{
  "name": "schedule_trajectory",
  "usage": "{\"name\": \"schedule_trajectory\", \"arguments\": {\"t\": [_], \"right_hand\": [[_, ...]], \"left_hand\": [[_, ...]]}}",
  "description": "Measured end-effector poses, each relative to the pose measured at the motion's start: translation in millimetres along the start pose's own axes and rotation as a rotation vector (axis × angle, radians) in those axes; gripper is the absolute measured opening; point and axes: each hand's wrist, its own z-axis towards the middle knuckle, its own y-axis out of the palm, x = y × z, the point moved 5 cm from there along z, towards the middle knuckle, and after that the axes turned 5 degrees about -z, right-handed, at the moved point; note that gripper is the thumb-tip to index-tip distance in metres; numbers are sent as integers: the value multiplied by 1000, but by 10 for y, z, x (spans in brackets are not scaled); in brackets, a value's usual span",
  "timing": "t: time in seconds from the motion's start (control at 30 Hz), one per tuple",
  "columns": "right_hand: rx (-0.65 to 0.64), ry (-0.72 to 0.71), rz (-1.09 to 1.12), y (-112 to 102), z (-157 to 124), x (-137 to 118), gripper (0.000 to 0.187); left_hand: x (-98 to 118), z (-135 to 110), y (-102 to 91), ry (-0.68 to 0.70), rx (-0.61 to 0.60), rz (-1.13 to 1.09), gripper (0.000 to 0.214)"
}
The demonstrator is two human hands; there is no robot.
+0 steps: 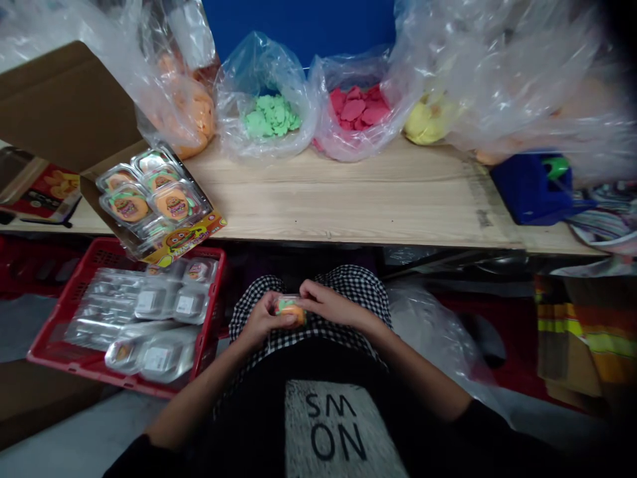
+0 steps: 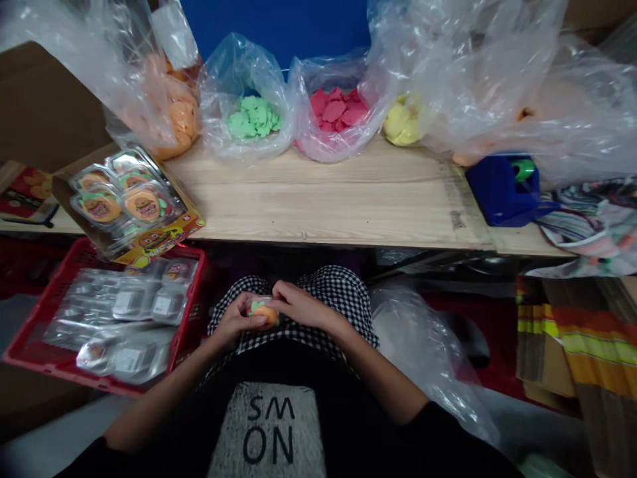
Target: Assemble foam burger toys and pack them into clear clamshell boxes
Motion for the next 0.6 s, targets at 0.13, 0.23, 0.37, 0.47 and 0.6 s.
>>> {"name": "schedule_trajectory", "arguments": {"t": [0.13, 0.23, 0.37, 0.47, 0.6], "right_hand": [[-40, 70, 90, -67, -47, 128, 27], [-156, 112, 93, -3, -138, 204, 30], [-139, 123, 97, 76, -229, 223, 29], [-118, 101, 70, 103, -236, 184, 27], [-109, 79, 10, 89, -220, 113, 26]], "left_hand": [[-104, 17, 156, 25, 10, -120, 50], [-146, -3, 224, 7, -90, -33, 52], [-100, -35, 161, 8, -172, 182, 43], [102, -9, 137, 134, -238, 413, 35], [335, 64, 178, 290, -340, 613, 25]]}}
